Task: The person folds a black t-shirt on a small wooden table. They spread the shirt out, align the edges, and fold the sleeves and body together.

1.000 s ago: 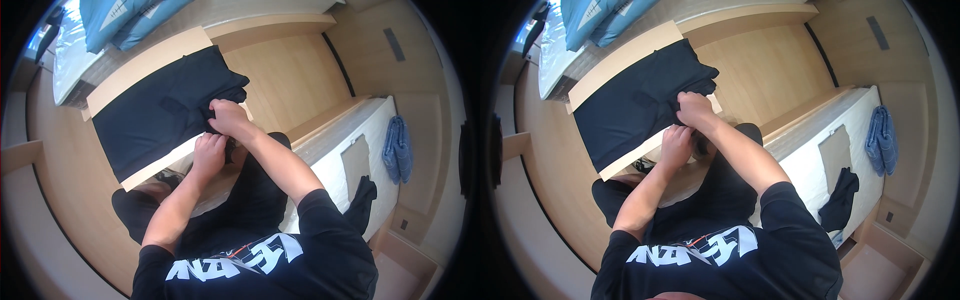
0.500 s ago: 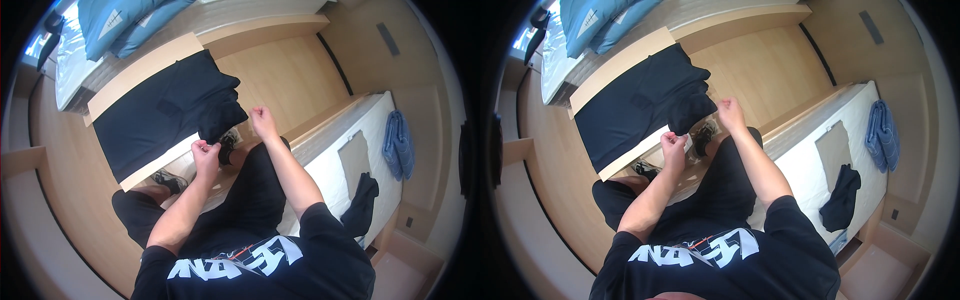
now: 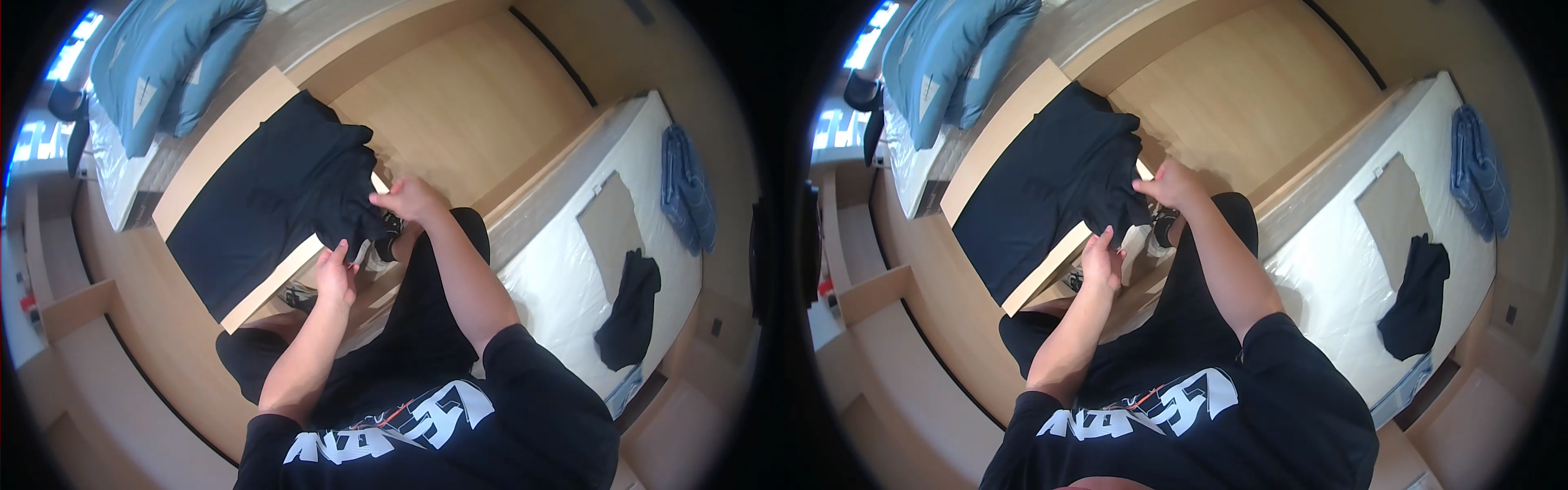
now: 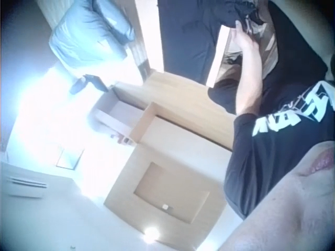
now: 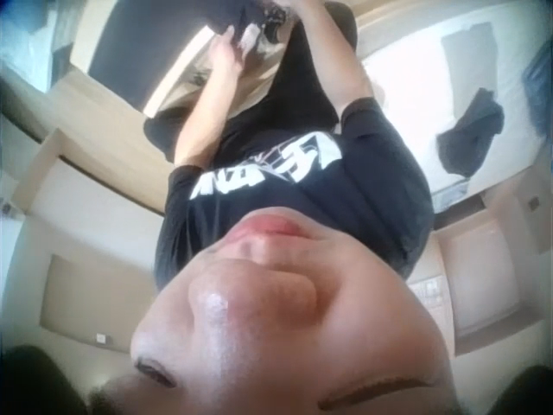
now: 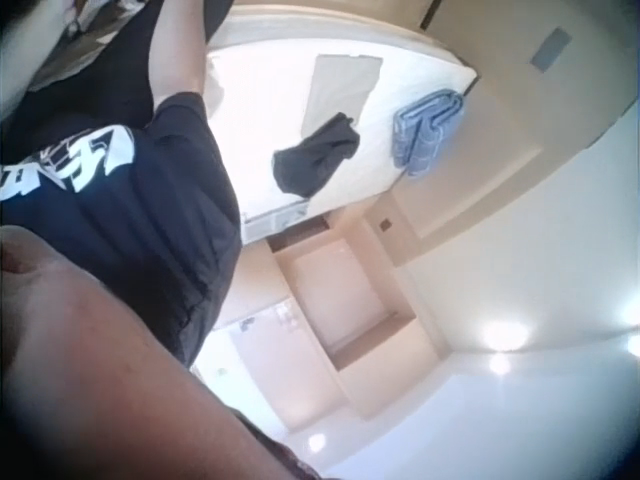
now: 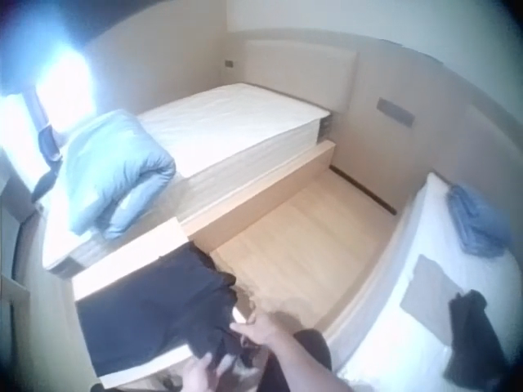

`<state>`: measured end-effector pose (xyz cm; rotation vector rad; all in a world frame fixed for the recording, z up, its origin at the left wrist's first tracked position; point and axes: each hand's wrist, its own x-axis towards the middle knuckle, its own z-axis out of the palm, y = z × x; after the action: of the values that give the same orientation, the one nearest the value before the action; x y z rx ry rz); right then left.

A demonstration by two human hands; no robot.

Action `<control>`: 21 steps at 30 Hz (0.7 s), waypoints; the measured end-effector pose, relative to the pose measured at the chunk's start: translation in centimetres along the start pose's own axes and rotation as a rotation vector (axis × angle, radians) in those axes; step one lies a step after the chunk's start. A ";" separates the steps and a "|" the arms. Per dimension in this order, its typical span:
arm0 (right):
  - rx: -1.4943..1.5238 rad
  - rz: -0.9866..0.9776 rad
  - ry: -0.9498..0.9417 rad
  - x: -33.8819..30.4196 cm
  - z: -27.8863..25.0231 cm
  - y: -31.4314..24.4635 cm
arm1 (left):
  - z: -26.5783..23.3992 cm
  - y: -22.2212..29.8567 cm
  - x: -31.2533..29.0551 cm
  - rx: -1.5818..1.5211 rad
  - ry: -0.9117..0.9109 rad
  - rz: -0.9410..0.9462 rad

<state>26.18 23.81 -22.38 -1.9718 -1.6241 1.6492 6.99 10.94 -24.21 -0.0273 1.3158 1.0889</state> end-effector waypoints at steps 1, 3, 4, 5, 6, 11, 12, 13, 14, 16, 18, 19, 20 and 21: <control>0.042 -0.040 0.182 0.8 0.1 0.3 | 0.7 0.2 -0.7 0.052 0.040 -0.009; 0.114 -0.089 0.300 3.1 -0.1 0.2 | 0.4 0.1 -1.3 0.055 0.044 0.015; 0.128 -0.087 0.299 4.4 0.5 0.1 | -0.1 0.2 -1.5 0.038 0.060 0.043; 0.209 -0.126 0.284 5.5 1.0 -0.2 | -0.2 0.6 -1.7 0.028 0.053 0.063; 0.288 -0.165 0.268 6.2 1.5 -0.2 | -0.3 1.0 -1.8 -0.011 -0.002 0.062; 0.679 -0.171 0.458 8.3 2.1 1.0 | 0.1 2.6 -2.5 0.009 -0.158 0.070; 0.677 -0.170 0.467 8.8 1.8 2.4 | 0.3 2.4 -2.4 0.011 -0.166 0.065; 0.655 -0.142 0.422 8.6 1.7 2.5 | -0.1 2.2 -2.2 0.020 -0.134 0.053; 0.631 -0.114 0.378 8.1 1.5 2.2 | -0.4 2.0 -2.0 0.029 -0.104 0.039; 0.658 -0.122 0.339 8.4 1.9 2.4 | -0.5 1.5 -1.5 0.042 -0.087 0.032; 0.705 -0.110 0.403 7.9 2.2 2.2 | -0.4 1.1 -1.2 0.056 -0.074 0.023; 0.704 -0.112 0.399 7.5 2.2 1.6 | -0.2 1.0 -1.1 0.069 -0.055 -0.008; 0.826 -0.063 0.365 7.0 2.0 0.8 | 0.0 1.0 -1.1 0.081 -0.037 -0.039; 0.946 -0.013 0.326 6.5 1.8 0.0 | 0.0 1.0 -1.1 0.077 -0.034 -0.035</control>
<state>23.80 27.74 -27.35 -1.5674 -0.5463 1.5397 6.50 10.82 -22.74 0.0255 1.3209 1.0038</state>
